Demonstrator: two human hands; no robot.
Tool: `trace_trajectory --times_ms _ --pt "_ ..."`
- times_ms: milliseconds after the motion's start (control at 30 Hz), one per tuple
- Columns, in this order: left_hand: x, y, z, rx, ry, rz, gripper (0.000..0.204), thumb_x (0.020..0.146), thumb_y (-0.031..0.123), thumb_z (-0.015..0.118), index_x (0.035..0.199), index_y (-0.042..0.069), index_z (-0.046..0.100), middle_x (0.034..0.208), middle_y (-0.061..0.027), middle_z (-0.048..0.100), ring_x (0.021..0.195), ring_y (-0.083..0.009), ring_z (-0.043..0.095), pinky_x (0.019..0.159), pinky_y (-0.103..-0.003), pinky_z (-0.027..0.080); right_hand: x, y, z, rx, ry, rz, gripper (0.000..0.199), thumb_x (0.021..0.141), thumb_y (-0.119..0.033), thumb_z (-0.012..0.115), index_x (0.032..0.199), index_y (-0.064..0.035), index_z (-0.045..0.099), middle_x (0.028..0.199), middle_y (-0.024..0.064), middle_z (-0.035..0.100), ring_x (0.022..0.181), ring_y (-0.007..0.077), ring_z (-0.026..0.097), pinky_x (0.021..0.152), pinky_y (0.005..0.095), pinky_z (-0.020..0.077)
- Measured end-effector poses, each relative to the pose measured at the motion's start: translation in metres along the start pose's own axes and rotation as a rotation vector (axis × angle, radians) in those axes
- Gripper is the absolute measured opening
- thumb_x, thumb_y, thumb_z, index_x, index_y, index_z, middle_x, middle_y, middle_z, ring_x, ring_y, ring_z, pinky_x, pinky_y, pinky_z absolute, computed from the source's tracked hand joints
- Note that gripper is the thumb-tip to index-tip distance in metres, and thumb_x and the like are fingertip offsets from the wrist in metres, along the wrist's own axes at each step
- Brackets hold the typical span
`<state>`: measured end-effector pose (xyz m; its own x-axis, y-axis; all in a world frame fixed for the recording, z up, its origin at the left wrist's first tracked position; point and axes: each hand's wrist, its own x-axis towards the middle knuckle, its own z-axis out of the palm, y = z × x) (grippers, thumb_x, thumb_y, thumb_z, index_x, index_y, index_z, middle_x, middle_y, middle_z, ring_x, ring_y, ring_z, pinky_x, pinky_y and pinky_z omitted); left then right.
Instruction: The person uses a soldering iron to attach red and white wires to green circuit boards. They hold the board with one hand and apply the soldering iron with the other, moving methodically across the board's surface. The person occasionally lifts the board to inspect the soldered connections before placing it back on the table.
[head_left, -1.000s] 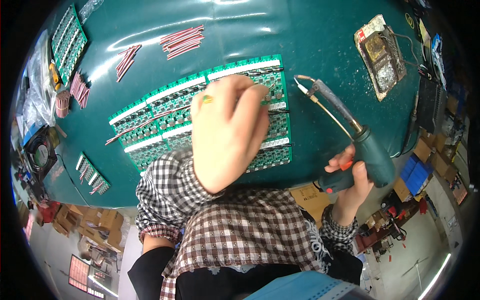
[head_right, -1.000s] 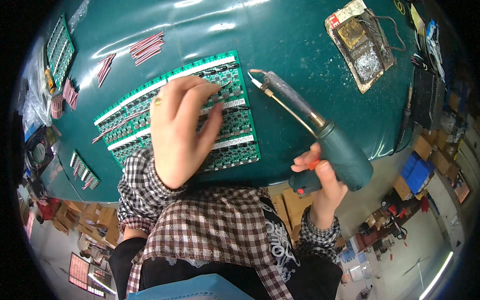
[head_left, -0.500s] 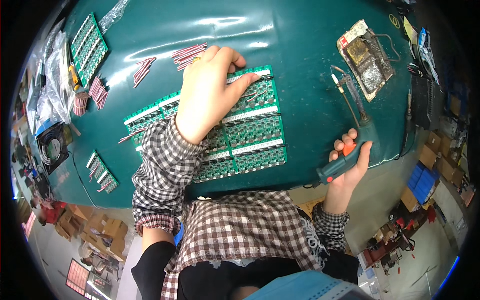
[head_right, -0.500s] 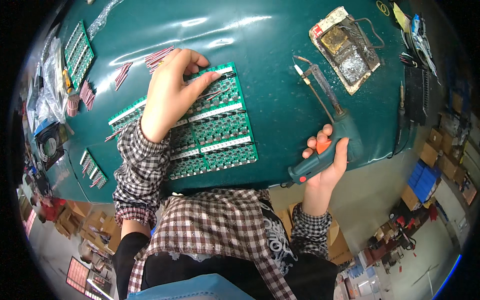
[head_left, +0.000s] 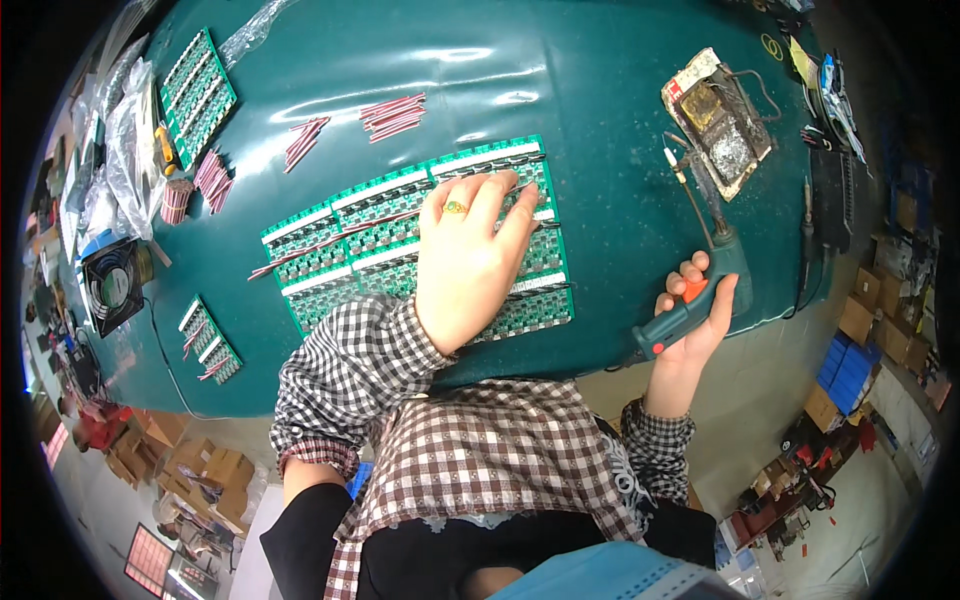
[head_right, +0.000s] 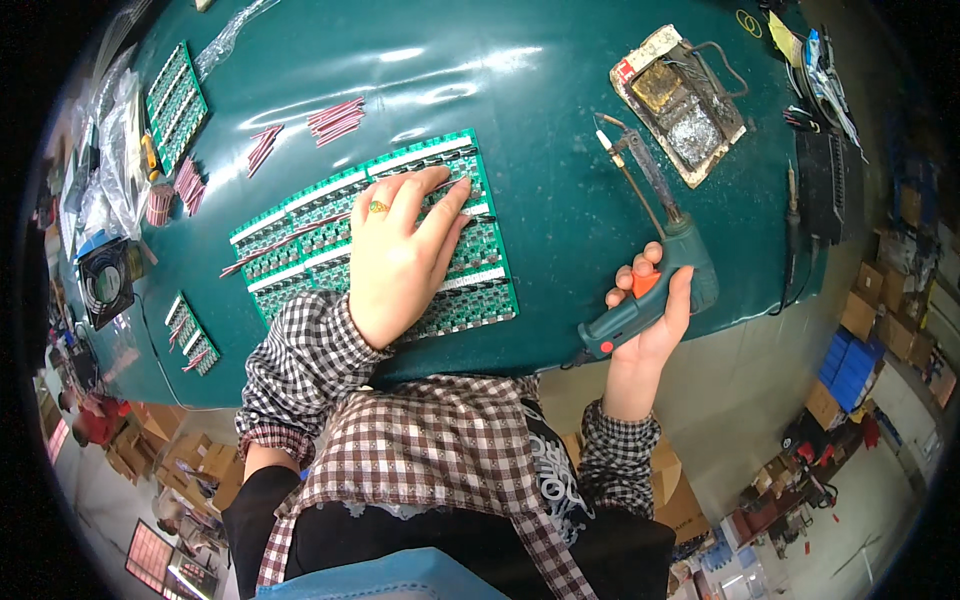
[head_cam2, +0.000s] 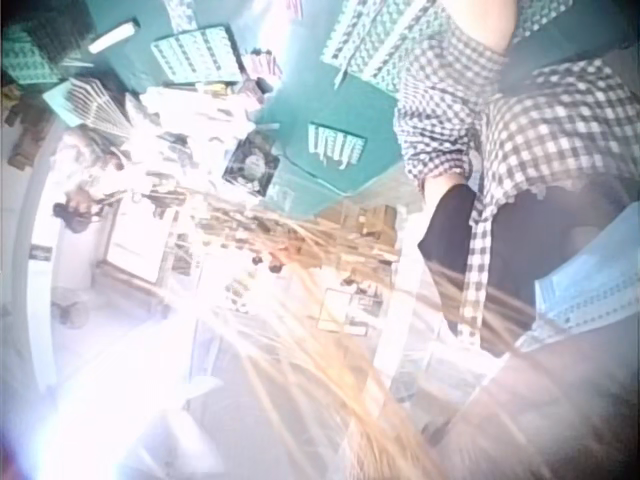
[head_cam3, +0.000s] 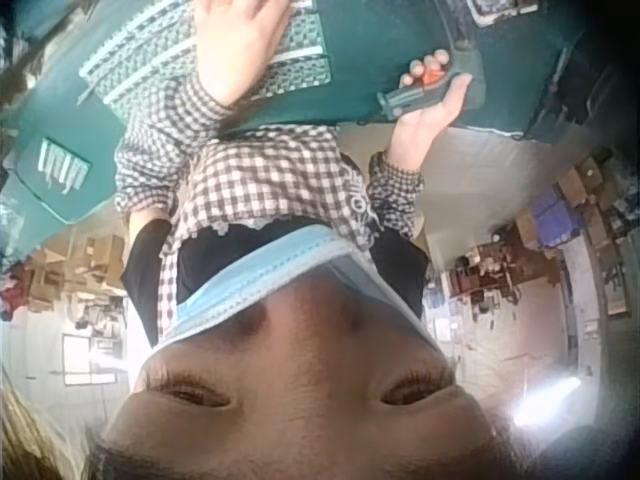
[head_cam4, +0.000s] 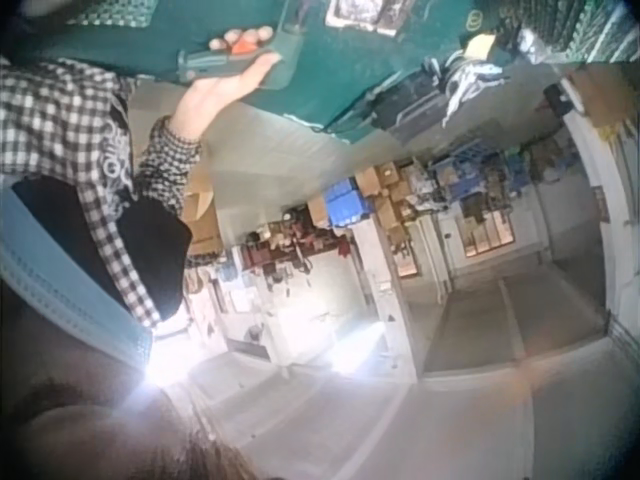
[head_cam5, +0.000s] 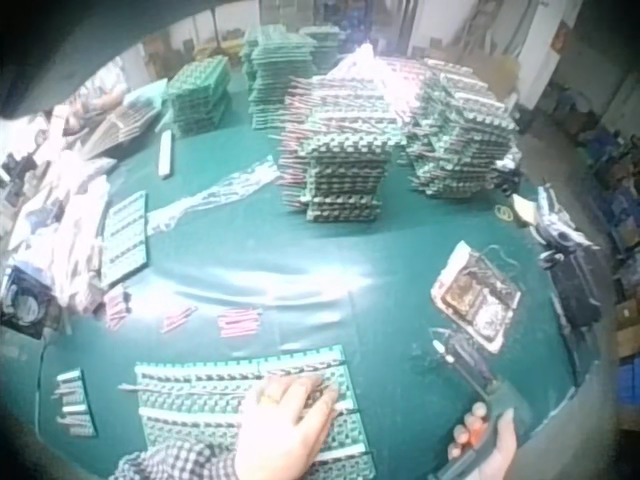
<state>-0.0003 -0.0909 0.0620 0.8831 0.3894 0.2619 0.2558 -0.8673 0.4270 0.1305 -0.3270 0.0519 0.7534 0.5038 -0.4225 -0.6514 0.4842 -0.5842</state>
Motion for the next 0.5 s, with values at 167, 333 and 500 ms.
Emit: trace_trajectory --times_ms 167,333,500 --pt "-0.0025 0.0029 0.0025 0.032 -0.010 -0.019 0.036 0.078 0.012 0.070 0.113 0.011 0.065 0.112 -0.0048 0.059 0.103 -0.0239 0.056 0.091 -0.042 0.041 0.0005 0.0000 0.0010 -0.018 0.006 -0.001 0.039 0.097 -0.041 0.050 0.106 -0.0028 0.049 0.087 0.0051 0.057 0.079 0.0178 0.061 0.057 0.0303 0.0587" --pt "-0.0040 0.0045 0.0036 0.044 -0.032 -0.037 0.039 0.077 0.009 0.068 0.115 0.012 0.064 0.114 -0.0052 0.058 0.105 -0.0241 0.055 0.092 -0.042 0.040 0.0012 -0.0006 0.0024 -0.058 0.017 0.002 0.040 0.097 -0.041 0.050 0.107 -0.0025 0.049 0.086 0.0052 0.057 0.079 0.0179 0.061 0.058 0.0294 0.0583" --pt "-0.0073 0.0071 0.0088 0.073 -0.041 -0.042 0.044 0.074 0.006 0.062 0.118 0.012 0.062 0.118 -0.0083 0.055 0.110 -0.0260 0.051 0.094 -0.046 0.038 0.0031 0.0014 0.0037 -0.041 -0.003 0.018 0.039 0.097 -0.041 0.050 0.107 -0.0032 0.049 0.086 0.0051 0.058 0.080 0.0173 0.061 0.059 0.0288 0.0583"
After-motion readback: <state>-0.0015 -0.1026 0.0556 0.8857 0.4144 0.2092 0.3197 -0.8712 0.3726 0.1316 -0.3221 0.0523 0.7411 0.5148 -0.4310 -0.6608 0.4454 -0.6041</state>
